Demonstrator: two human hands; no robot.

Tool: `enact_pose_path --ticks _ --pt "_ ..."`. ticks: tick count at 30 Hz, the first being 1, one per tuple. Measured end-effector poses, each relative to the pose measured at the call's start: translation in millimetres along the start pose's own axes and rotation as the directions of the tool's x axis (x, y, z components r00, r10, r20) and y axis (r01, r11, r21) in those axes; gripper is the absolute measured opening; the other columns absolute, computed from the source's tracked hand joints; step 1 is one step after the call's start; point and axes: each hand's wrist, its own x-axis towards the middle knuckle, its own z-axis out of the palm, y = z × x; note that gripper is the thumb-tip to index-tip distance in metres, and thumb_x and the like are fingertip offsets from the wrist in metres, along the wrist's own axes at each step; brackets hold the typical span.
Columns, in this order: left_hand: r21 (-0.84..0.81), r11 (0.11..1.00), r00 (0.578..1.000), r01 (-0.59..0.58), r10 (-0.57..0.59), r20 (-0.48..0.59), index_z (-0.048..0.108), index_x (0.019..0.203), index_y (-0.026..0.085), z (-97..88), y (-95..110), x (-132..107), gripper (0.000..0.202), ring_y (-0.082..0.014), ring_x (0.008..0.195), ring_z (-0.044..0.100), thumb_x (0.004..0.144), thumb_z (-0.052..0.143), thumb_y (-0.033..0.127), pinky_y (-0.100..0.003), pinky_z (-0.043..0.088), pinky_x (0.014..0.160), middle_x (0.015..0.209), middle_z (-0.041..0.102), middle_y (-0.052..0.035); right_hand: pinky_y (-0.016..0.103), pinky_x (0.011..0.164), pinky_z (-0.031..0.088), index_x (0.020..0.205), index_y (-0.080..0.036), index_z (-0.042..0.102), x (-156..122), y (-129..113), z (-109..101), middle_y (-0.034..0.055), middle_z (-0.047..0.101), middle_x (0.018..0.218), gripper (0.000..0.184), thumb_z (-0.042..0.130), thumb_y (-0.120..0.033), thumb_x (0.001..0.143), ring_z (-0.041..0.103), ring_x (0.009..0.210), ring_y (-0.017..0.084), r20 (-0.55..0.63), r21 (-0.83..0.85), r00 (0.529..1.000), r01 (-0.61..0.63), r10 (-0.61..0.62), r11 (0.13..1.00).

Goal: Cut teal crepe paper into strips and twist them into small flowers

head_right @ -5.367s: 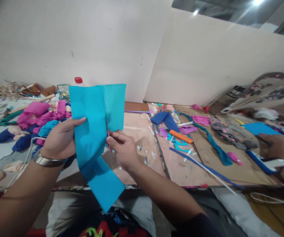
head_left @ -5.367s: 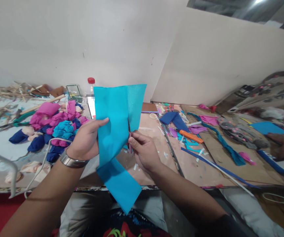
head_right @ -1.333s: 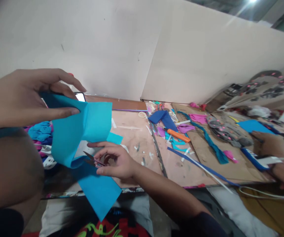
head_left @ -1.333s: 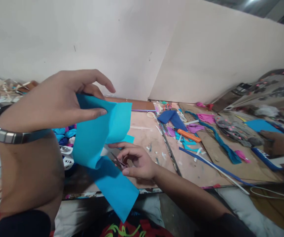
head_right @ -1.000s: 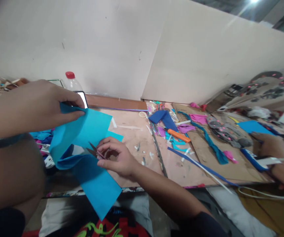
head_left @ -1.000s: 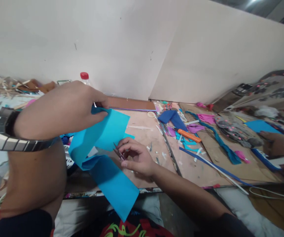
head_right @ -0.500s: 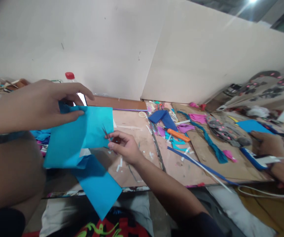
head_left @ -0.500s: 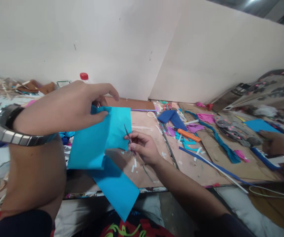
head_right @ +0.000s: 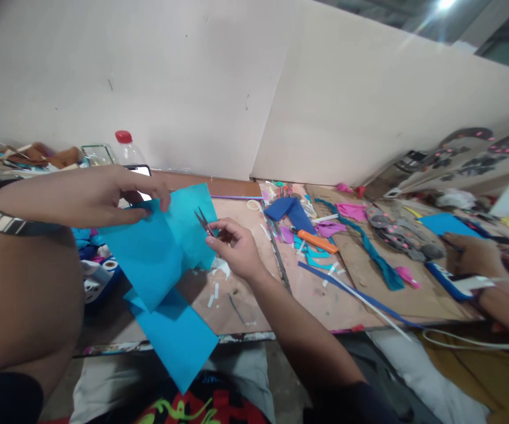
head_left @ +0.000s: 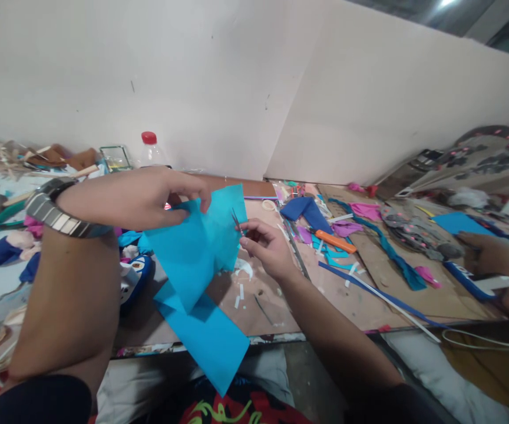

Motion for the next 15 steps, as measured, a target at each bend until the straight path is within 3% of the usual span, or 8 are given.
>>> enact_pose_path --ticks 5,10,12,15 --pt "0.012 1.000 1.000 -0.003 0.003 0.023 0.079 0.118 0.029 2.1 -1.1 3.6 0.041 -0.0177 0.072 0.068 0.083 0.058 0.027 -0.025 0.052 0.066 0.101 0.079 -0.0033 0.027 0.061 0.048 0.103 -0.021 0.076 1.7 -1.3 -0.4 0.0041 0.069 0.097 0.037 0.085 -0.050 0.082 0.055 0.069 0.012 -0.021 -0.046 1.000 0.010 -0.011 0.999" --pt "0.014 1.000 1.000 0.013 -0.013 0.006 0.079 0.122 0.031 1.6 -0.3 2.3 0.042 -0.0186 0.074 0.070 0.084 0.060 0.028 -0.026 0.055 0.070 0.105 0.080 -0.0039 0.030 0.071 0.053 0.102 -0.023 0.076 -1.2 -6.7 1.2 0.0094 0.059 0.127 0.030 0.084 -0.046 0.084 0.059 0.083 0.014 -0.114 -0.118 0.976 0.174 -0.187 0.978" --pt "-0.002 1.000 1.000 0.004 -0.004 -0.006 0.079 0.121 0.031 0.6 -0.8 0.9 0.041 -0.0192 0.075 0.070 0.084 0.062 0.029 -0.027 0.055 0.071 0.103 0.080 -0.0037 0.030 0.070 0.054 0.104 -0.024 0.076 -4.5 -9.0 -0.2 0.0090 0.058 0.123 0.030 0.084 -0.046 0.084 0.059 0.085 0.015 -0.143 -0.106 0.960 0.228 -0.242 0.968" --pt "-0.010 1.000 0.999 0.018 -0.018 -0.031 0.079 0.121 0.030 -0.7 -1.1 -2.5 0.040 -0.0194 0.071 0.068 0.084 0.065 0.032 -0.027 0.055 0.068 0.096 0.080 -0.0039 0.029 0.062 0.053 0.105 -0.023 0.077 -9.6 -11.2 -3.9 0.0071 0.063 0.104 0.035 0.085 -0.049 0.083 0.060 0.078 0.016 0.021 0.020 0.978 0.205 -0.205 0.979"
